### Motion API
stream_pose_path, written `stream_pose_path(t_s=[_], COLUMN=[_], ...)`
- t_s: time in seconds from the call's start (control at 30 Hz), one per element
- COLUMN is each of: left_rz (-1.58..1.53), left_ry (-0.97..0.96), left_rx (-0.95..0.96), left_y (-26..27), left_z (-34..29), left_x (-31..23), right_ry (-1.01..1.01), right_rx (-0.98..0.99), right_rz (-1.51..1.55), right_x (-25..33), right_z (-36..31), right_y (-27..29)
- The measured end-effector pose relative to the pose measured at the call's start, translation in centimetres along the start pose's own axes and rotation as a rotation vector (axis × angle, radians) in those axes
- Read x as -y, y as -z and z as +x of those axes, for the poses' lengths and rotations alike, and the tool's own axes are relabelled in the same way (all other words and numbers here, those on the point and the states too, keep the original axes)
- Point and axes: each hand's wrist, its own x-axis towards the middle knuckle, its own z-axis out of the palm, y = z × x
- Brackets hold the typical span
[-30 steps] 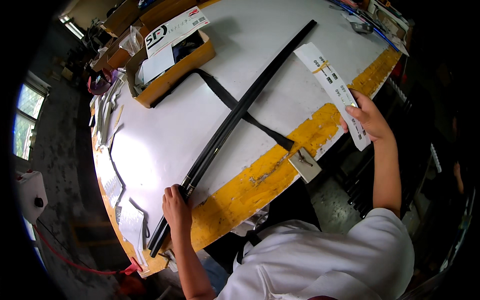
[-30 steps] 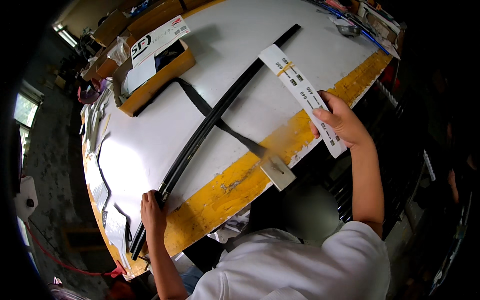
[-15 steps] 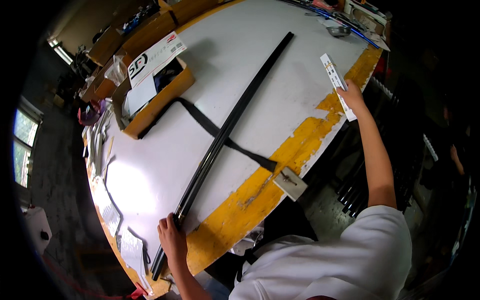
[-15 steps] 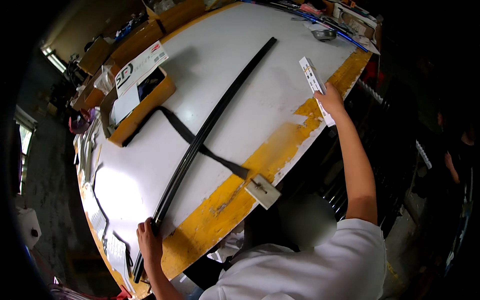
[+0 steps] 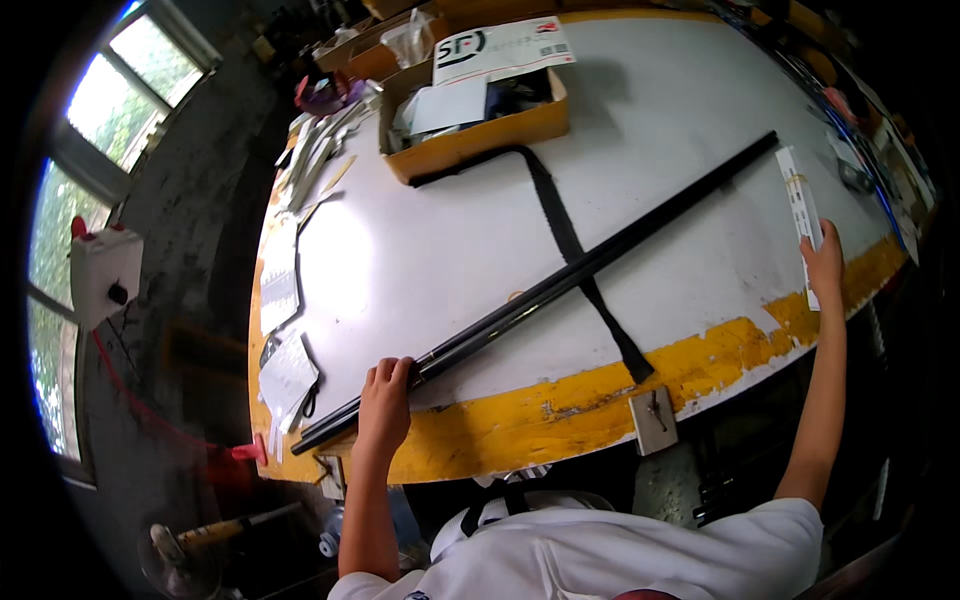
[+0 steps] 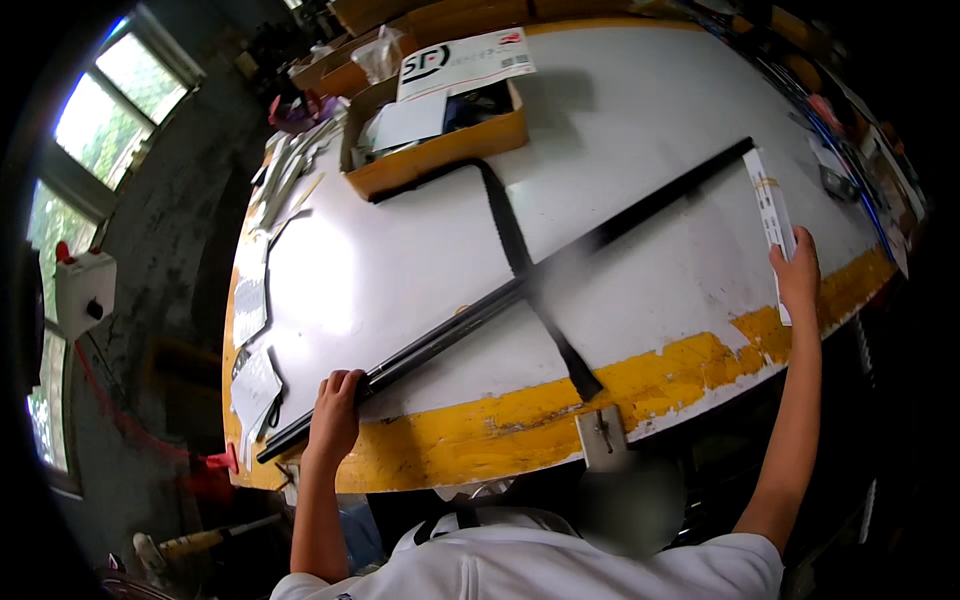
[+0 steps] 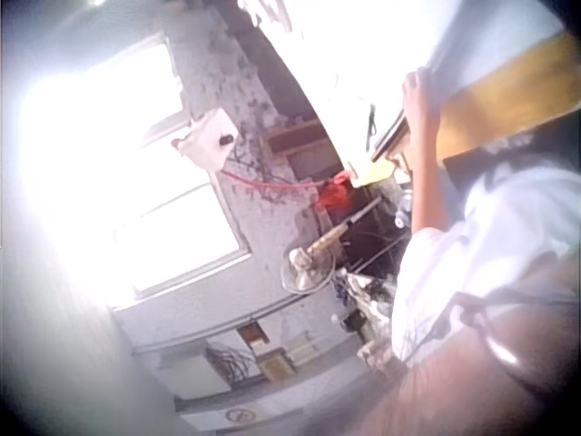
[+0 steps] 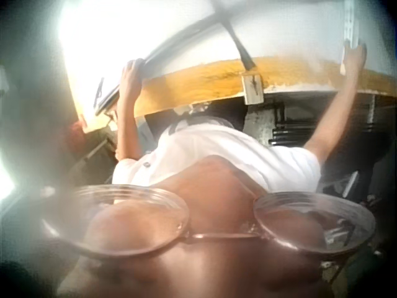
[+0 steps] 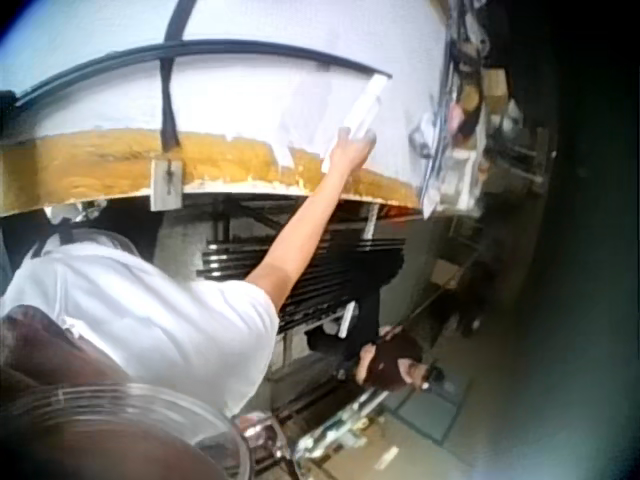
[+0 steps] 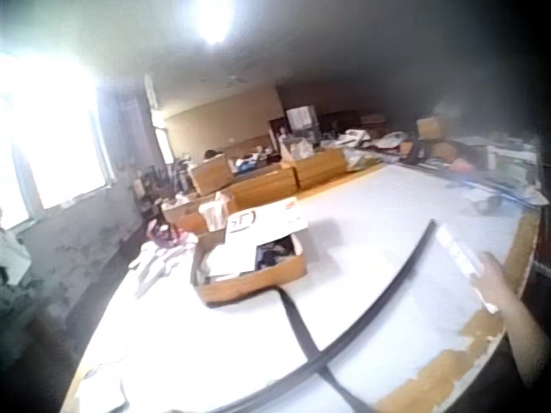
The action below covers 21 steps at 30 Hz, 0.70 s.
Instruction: The person labels long black rods. They peel individual stickers from a sheet and apply them to the ends of the rods, smoothing the label down with their fingers before setting each rod aside.
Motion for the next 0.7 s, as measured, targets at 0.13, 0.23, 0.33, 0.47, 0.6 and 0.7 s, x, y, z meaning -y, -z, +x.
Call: stream_pose_path(t_s=[0.13, 0.23, 0.33, 0.47, 0.6, 0.7], left_rz=[-0.028, -0.079, -0.056, 0.032, 0.056, 0.047], left_ry=[0.009, 0.003, 0.016, -0.016, -0.042, -0.056], left_rx=[0.019, -0.005, -0.019, -0.1, -0.131, -0.147], left_y=[0.1, -0.1, -0.1, -0.9, -0.9, -1.0], left_z=[-0.1, 0.1, -0.8, -1.2, -1.4, -1.6], left_x=[0.5, 0.7, 1.0, 2.0, 2.4, 2.8], right_ry=[0.241, 0.48, 0.612, 0.772, 0.888, 0.919], right_rx=[0.119, 0.058, 0.198, 0.203, 0.193, 0.214], right_rz=[0.121, 0.122, 0.035, -0.028, -0.103, -0.115], right_x=[13.0, 21.6, 31.4, 41.0, 47.4, 50.4], right_z=[1.1, 2.1, 3.2, 5.4, 8.0, 9.0], right_y=[0.5, -1.8, -4.3, -9.6, -16.2, -20.7])
